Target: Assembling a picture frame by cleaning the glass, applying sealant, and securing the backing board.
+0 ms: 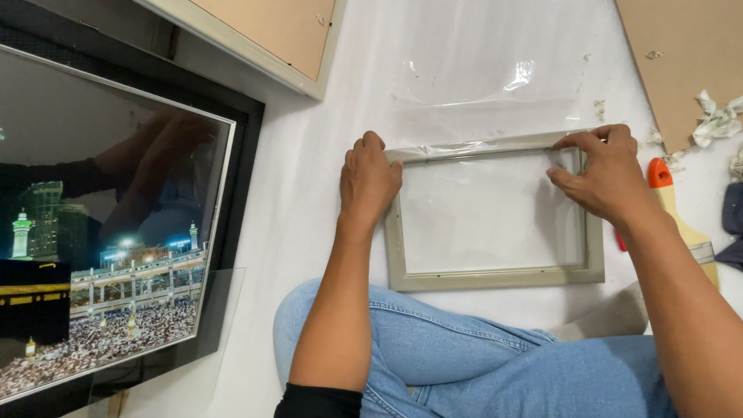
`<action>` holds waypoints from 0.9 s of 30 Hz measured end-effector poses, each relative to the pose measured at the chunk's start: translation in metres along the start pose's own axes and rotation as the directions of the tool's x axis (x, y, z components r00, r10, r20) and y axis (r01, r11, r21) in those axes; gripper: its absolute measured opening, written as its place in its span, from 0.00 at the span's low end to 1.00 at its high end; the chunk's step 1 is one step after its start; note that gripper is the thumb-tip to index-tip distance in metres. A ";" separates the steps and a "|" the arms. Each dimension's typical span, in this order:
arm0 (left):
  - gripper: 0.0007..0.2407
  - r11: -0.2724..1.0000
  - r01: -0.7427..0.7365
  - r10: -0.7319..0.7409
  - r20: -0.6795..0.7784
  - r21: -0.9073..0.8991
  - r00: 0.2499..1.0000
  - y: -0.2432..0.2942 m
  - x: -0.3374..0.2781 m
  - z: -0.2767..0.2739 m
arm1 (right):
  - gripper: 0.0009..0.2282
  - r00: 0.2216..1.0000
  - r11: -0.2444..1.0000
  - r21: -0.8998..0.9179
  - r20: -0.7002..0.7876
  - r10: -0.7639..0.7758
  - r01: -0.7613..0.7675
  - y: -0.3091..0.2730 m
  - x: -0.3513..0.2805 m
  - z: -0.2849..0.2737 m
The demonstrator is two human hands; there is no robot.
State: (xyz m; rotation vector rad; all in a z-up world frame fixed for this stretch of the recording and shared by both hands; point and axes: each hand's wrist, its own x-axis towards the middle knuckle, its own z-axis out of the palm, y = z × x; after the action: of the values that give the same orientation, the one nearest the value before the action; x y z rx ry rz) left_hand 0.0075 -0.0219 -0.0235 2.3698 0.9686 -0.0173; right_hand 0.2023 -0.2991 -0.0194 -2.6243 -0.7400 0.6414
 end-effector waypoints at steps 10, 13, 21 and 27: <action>0.08 0.967 -0.256 0.256 -0.020 0.004 0.967 0.014 -0.005 0.008 | 0.20 0.997 0.999 0.039 -0.074 0.001 0.002 0.003 -0.003 0.002; 0.07 0.973 -0.229 0.228 -0.044 -0.023 0.973 0.011 -0.003 0.013 | 0.19 1.000 1.000 -0.013 -0.010 0.007 -0.008 -0.003 -0.005 0.003; 0.18 0.984 0.025 -0.017 0.048 -0.174 0.999 -0.003 0.016 0.018 | 0.19 0.901 0.896 -0.097 0.026 -0.432 0.432 -0.091 -0.030 0.035; 0.14 0.991 -0.062 0.063 0.008 -0.121 0.998 -0.012 0.020 0.024 | 0.22 0.908 0.829 -0.374 0.120 -0.402 0.416 -0.106 -0.006 0.069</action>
State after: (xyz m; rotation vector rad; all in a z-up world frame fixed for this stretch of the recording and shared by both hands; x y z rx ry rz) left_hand 0.0192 -0.0143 -0.0545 2.2847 0.8649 0.0505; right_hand 0.1199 -0.2030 -0.0299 -2.6564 -1.5331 0.4472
